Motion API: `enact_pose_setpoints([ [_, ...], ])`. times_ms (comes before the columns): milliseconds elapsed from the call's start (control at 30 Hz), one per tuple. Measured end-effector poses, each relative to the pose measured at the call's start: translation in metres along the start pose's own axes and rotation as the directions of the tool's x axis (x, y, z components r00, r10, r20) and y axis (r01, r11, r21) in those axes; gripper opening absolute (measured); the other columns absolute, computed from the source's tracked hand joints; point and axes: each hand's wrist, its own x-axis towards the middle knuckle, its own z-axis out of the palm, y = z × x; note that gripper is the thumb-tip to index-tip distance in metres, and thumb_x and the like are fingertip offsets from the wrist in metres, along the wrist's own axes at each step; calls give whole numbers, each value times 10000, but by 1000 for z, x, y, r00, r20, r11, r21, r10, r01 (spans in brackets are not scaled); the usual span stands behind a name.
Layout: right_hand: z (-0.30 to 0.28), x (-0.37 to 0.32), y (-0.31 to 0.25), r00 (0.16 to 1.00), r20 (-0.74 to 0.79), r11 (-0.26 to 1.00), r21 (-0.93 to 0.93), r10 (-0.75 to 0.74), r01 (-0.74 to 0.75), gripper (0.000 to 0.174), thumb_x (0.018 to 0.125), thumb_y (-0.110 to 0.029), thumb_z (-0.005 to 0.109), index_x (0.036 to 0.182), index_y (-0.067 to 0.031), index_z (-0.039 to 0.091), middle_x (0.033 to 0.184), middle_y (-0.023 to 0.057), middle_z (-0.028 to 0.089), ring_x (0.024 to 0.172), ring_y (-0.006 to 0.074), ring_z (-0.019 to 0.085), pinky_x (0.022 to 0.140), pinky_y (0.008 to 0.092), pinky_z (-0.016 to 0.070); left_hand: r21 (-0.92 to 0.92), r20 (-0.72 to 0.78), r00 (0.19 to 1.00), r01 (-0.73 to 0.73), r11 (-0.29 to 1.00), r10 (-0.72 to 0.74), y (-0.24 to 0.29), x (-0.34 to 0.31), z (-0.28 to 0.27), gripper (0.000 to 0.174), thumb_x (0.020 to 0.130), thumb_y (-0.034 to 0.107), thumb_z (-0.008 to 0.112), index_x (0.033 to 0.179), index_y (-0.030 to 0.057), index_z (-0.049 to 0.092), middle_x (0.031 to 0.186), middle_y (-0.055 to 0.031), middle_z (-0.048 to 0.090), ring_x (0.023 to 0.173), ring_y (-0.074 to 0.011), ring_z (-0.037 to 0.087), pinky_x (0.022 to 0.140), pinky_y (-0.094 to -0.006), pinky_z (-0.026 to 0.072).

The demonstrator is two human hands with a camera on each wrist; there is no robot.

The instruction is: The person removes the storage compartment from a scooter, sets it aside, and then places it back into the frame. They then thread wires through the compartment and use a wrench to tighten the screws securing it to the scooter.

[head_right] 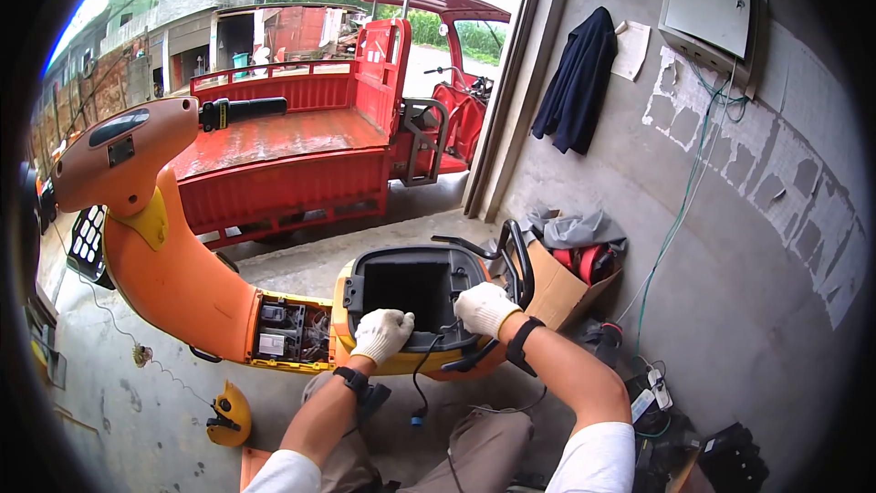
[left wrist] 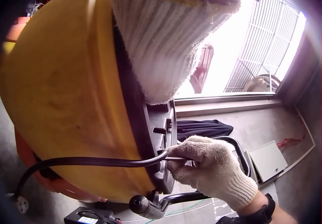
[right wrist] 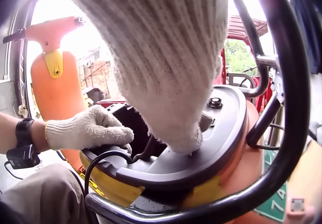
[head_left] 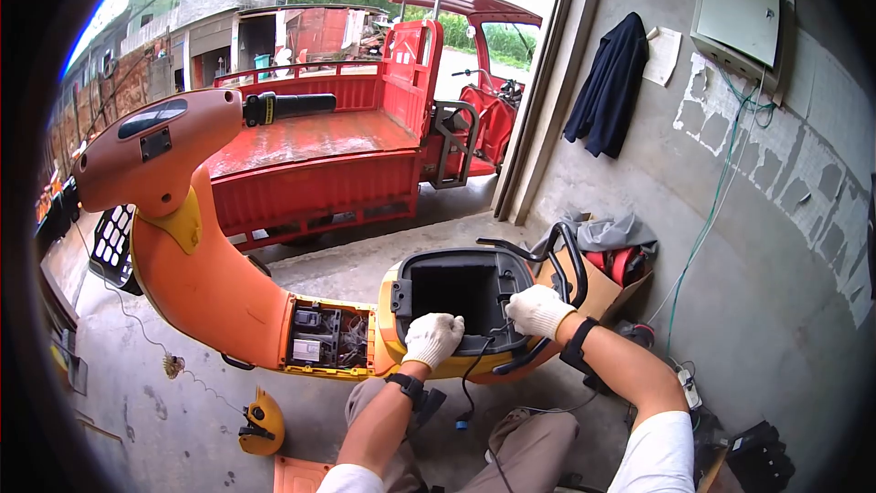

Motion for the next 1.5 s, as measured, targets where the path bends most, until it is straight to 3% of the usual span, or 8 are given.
enact_pose_setpoints([
  [133,10,1,3,994,55,996,5,93,-93,174,818,-173,690,918,-98,810,893,155,777,850,349,777,713,482,618,8,3,1000,12,1000,-12,0,1,1,389,957,422,632,782,110,786,753,-185,718,735,-397,721,702,-485,585],
  [367,8,4,5,1000,21,999,39,23,-24,153,789,-155,702,887,-101,806,871,158,772,824,349,774,704,466,617,6,10,1000,7,1000,-7,-1,1,1,410,971,425,604,785,106,782,757,-185,721,729,-405,720,708,-494,585],
  [567,17,4,11,963,-211,985,-71,-170,158,118,796,-133,669,830,-117,782,820,132,753,783,343,763,687,452,616,-39,33,999,-2,999,3,-2,-1,0,414,986,416,574,803,104,777,781,-187,729,756,-408,724,731,-510,586],
  [733,15,6,13,998,-48,998,-39,-41,40,322,847,-377,631,876,-104,799,866,142,763,810,352,762,740,464,626,-66,38,998,45,997,-43,-3,0,-1,410,995,393,568,797,94,767,796,-193,731,765,-416,721,742,-511,585],
  [867,18,6,18,996,-77,999,-29,-36,34,209,833,-300,697,944,-179,826,896,109,770,843,325,758,785,452,612,-79,65,995,79,994,-74,-1,1,0,407,993,376,557,807,83,769,800,-196,730,780,-408,728,743,-506,591],
  [1200,9,12,18,997,-18,982,177,75,-71,241,798,-334,740,922,-147,827,882,131,764,856,340,745,841,437,595,-67,145,985,104,992,-93,1,2,-8,373,964,330,577,846,60,804,857,-204,761,823,-399,759,759,-480,614],
  [1300,21,22,23,997,-70,987,157,34,-22,231,690,-277,723,860,-152,817,854,134,757,852,343,740,810,438,604,-6,128,988,88,996,-86,-1,3,-4,332,945,312,584,835,99,813,824,-188,758,786,-382,760,750,-475,613],
  [1500,1,22,11,986,-66,987,-44,-154,152,234,692,-249,709,841,-76,758,819,174,729,815,374,738,735,481,602,-46,89,992,95,994,-91,-4,6,2,410,983,413,578,809,103,781,817,-177,739,794,-392,735,763,-507,591],
])
